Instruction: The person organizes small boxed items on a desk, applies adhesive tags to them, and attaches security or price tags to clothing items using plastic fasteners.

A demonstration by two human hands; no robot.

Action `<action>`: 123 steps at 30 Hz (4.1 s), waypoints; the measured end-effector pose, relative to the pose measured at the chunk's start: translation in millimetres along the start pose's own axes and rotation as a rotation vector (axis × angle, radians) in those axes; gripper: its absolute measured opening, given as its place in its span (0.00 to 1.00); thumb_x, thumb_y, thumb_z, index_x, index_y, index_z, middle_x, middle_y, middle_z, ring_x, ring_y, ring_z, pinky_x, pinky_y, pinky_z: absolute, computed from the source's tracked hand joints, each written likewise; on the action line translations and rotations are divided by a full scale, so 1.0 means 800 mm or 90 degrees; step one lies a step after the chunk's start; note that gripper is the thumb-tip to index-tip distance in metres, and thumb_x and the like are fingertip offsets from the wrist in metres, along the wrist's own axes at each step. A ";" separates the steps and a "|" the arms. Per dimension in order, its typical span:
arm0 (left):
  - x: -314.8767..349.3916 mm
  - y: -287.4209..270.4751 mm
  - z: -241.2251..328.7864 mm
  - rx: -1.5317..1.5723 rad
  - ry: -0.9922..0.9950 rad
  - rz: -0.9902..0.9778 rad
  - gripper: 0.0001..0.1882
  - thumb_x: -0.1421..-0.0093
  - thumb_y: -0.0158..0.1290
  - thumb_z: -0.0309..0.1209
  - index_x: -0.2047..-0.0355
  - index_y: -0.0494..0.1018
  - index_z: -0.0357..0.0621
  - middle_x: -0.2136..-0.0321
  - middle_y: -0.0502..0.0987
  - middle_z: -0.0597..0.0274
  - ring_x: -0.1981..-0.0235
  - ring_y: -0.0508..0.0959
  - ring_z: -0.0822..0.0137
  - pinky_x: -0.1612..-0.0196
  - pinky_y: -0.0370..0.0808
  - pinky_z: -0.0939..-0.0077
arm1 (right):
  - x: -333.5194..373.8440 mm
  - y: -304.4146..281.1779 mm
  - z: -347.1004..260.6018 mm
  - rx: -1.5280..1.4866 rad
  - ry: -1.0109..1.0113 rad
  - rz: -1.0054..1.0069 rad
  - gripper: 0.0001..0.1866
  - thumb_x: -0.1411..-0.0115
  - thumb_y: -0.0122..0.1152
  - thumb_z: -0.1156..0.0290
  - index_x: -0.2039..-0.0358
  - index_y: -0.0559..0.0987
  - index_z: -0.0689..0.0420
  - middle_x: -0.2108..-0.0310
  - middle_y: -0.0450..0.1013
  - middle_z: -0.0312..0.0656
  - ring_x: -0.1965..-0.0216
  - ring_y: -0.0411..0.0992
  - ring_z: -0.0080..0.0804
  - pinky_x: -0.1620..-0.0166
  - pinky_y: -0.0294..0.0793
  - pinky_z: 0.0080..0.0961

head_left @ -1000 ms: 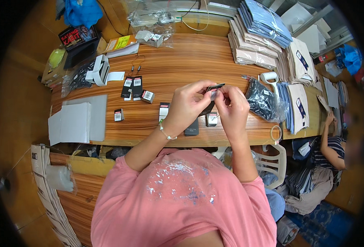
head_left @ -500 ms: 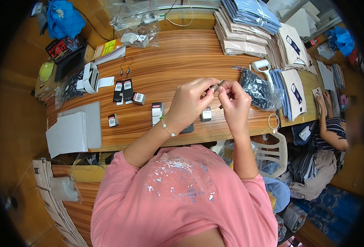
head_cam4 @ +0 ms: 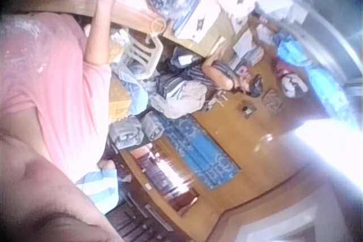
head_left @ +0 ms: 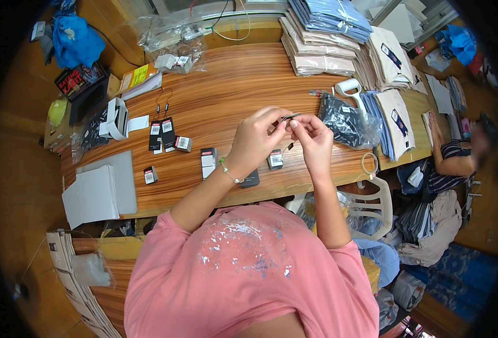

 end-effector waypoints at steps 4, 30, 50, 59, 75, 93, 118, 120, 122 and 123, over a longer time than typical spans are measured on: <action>-0.001 0.003 0.005 0.007 -0.022 -0.028 0.10 0.47 0.51 0.21 0.63 0.73 0.35 0.67 0.75 0.57 0.69 0.78 0.71 0.70 0.77 0.81 | 0.007 -0.008 -0.010 0.032 -0.032 0.044 0.04 0.46 0.55 0.80 0.69 0.75 0.66 0.74 0.74 0.38 0.73 0.71 0.17 0.68 0.70 0.13; 0.046 -0.009 0.072 -0.323 0.512 0.053 0.10 0.55 0.53 0.30 0.70 0.77 0.52 0.71 0.73 0.73 0.67 0.74 0.72 0.57 0.69 0.68 | 0.030 0.008 -0.015 -0.158 0.125 -0.127 0.06 0.42 0.51 0.76 0.65 0.72 0.62 0.65 0.71 0.38 0.66 0.71 0.22 0.58 0.74 0.22; 0.060 -0.009 0.013 -0.040 0.163 -0.140 0.20 0.49 0.55 0.31 0.55 0.69 0.44 0.58 0.72 0.58 0.56 0.71 0.61 0.50 0.63 0.69 | 0.033 0.012 -0.094 -0.302 -0.117 -0.083 0.04 0.39 0.48 0.72 0.66 0.66 0.56 0.83 0.56 0.31 0.81 0.55 0.18 0.76 0.59 0.19; 0.165 -0.109 -0.222 -0.268 -0.311 -0.193 0.33 0.56 0.61 0.39 0.52 0.64 0.34 0.55 0.67 0.46 0.52 0.68 0.51 0.50 0.65 0.66 | 0.044 -0.001 -0.088 -0.188 -0.118 -0.042 0.05 0.44 0.56 0.74 0.69 0.71 0.61 0.79 0.66 0.35 0.81 0.60 0.18 0.77 0.58 0.16; 0.157 -0.117 -0.160 0.095 -0.327 0.038 0.18 0.47 0.51 0.18 0.55 0.64 0.39 0.69 0.76 0.59 0.68 0.75 0.75 0.66 0.72 0.84 | 0.060 0.040 -0.038 -0.038 0.034 -0.151 0.04 0.48 0.58 0.80 0.70 0.76 0.64 0.77 0.73 0.39 0.78 0.69 0.18 0.74 0.69 0.13; 0.059 -0.026 0.033 -0.084 -0.029 -0.046 0.12 0.48 0.53 0.24 0.61 0.71 0.40 0.66 0.77 0.56 0.69 0.79 0.65 0.67 0.76 0.77 | 0.052 0.025 -0.043 0.086 -0.075 -0.055 0.10 0.47 0.55 0.82 0.64 0.66 0.62 0.78 0.69 0.34 0.77 0.64 0.14 0.73 0.63 0.12; 0.239 -0.132 0.145 -0.413 -0.047 0.386 0.10 0.50 0.46 0.25 0.66 0.70 0.42 0.76 0.73 0.56 0.73 0.74 0.55 0.72 0.70 0.64 | 0.126 0.217 -0.090 -0.038 -0.290 -0.564 0.15 0.47 0.61 0.71 0.62 0.71 0.66 0.73 0.70 0.43 0.76 0.69 0.27 0.75 0.71 0.17; 0.228 -0.125 0.140 -0.424 -0.062 0.373 0.10 0.50 0.46 0.25 0.67 0.71 0.42 0.75 0.73 0.56 0.72 0.74 0.56 0.71 0.70 0.65 | 0.113 0.214 -0.078 -0.059 -0.264 -0.580 0.17 0.47 0.61 0.70 0.60 0.71 0.66 0.72 0.71 0.45 0.76 0.69 0.28 0.75 0.71 0.18; 0.217 -0.118 0.140 -0.456 -0.032 0.355 0.09 0.50 0.46 0.25 0.67 0.71 0.43 0.74 0.73 0.57 0.71 0.74 0.57 0.70 0.71 0.65 | 0.107 0.206 -0.075 -0.059 -0.230 -0.594 0.19 0.46 0.61 0.69 0.57 0.70 0.66 0.69 0.72 0.47 0.75 0.69 0.29 0.74 0.72 0.19; 0.211 -0.116 0.135 -0.484 -0.001 0.351 0.09 0.50 0.46 0.25 0.67 0.71 0.44 0.74 0.73 0.58 0.71 0.74 0.57 0.70 0.71 0.66 | 0.105 0.203 -0.079 -0.050 -0.205 -0.609 0.20 0.46 0.60 0.68 0.55 0.70 0.66 0.67 0.72 0.48 0.75 0.70 0.30 0.73 0.72 0.19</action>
Point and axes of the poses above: each hand's wrist, its own x-axis away from the middle knuckle, its own y-axis out of the palm, z = x × y, the point moved 9 cm from there along -x, towards the middle knuckle
